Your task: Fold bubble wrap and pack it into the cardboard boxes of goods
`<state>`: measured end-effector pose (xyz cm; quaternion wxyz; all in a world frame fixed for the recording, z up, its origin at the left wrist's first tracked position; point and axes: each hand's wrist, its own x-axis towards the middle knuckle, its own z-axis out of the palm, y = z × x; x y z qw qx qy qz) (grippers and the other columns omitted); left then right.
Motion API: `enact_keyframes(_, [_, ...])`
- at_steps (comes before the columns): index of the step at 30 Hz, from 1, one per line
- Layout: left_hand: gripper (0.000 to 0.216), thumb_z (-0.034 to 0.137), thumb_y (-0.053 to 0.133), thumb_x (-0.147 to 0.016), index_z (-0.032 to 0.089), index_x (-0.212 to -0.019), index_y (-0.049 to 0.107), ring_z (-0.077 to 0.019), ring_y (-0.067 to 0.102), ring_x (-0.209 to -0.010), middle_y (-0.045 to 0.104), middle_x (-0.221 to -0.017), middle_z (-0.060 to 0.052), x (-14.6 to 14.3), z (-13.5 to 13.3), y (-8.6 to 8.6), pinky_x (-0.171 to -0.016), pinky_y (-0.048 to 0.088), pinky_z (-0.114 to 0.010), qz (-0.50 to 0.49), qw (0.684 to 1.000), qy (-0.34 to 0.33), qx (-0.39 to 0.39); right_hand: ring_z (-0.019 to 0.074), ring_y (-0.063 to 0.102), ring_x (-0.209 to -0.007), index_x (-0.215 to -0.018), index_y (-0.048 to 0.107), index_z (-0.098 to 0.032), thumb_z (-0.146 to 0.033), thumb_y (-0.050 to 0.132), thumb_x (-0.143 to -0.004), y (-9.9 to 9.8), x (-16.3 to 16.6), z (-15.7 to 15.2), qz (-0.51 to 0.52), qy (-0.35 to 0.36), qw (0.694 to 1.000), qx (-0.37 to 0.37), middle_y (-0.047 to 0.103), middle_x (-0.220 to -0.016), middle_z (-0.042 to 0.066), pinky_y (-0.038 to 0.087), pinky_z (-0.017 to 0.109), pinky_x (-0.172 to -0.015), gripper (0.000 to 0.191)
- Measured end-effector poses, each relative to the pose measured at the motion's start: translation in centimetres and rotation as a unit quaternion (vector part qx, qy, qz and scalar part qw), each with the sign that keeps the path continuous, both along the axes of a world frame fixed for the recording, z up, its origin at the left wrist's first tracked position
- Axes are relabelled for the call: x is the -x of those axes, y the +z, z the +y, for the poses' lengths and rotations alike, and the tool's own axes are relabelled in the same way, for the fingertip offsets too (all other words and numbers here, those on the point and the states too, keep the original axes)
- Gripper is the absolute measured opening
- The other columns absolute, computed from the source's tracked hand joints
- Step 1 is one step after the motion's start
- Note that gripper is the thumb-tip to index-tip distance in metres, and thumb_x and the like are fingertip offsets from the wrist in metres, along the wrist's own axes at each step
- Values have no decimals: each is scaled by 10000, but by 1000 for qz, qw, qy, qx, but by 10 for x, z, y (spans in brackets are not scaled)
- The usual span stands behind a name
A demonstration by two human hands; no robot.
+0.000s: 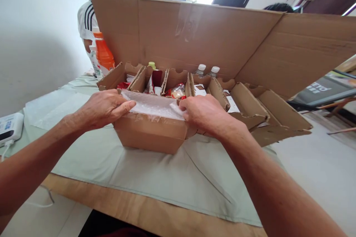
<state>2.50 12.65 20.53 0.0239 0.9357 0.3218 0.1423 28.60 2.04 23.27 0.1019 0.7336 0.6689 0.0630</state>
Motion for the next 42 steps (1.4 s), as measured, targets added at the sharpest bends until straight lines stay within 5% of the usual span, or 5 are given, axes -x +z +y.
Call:
enact_keyframes(9, [651, 641, 238, -984, 210, -534, 423, -168, 483, -521, 550, -589, -50, -10, 20, 6, -542, 294, -296, 93, 991, 2, 96, 79, 464, -499, -719, 728, -177, -112, 635, -743, 5, 1, 26, -19, 16, 998, 65, 559, -519, -33, 264, 289, -580, 116])
enact_keyframes(15, [648, 688, 239, -957, 219, -529, 370, -156, 454, -483, 481, -543, -25, -7, 26, 7, -510, 314, -296, 94, 982, -10, 164, 143, 586, -599, -877, 771, -257, -180, 680, -714, 1, -12, 24, 86, 59, 990, 97, 728, -732, -7, 342, 268, -548, 202])
enact_keyframes(24, [636, 653, 274, -969, 222, -504, 331, -150, 419, -454, 472, -512, -30, -9, 18, 4, -508, 256, -308, 84, 989, -3, 122, 160, 608, -655, -794, 719, -241, -234, 596, -803, -13, -8, 0, 157, -36, 981, -110, 720, -730, -14, 370, 274, -582, 123])
enact_keyframes(30, [595, 599, 313, -965, 220, -508, 354, -154, 351, -476, 435, -505, -17, 3, 8, 2, -560, 218, -332, 48, 994, 24, 95, 165, 621, -651, -974, 712, -230, -316, 569, -876, -24, -4, -31, 289, -29, 908, -303, 729, -787, 12, 462, 293, -653, 194])
enact_keyframes(42, [582, 578, 275, -1010, 231, -621, 535, -249, 545, -727, 611, -668, -47, 9, 3, -14, -731, 390, -386, 10, 997, -58, 58, 197, 637, -709, -786, 708, -218, -210, 571, -844, -21, -8, -9, -29, -3, 995, -95, 733, -727, 38, 247, 313, -622, 149])
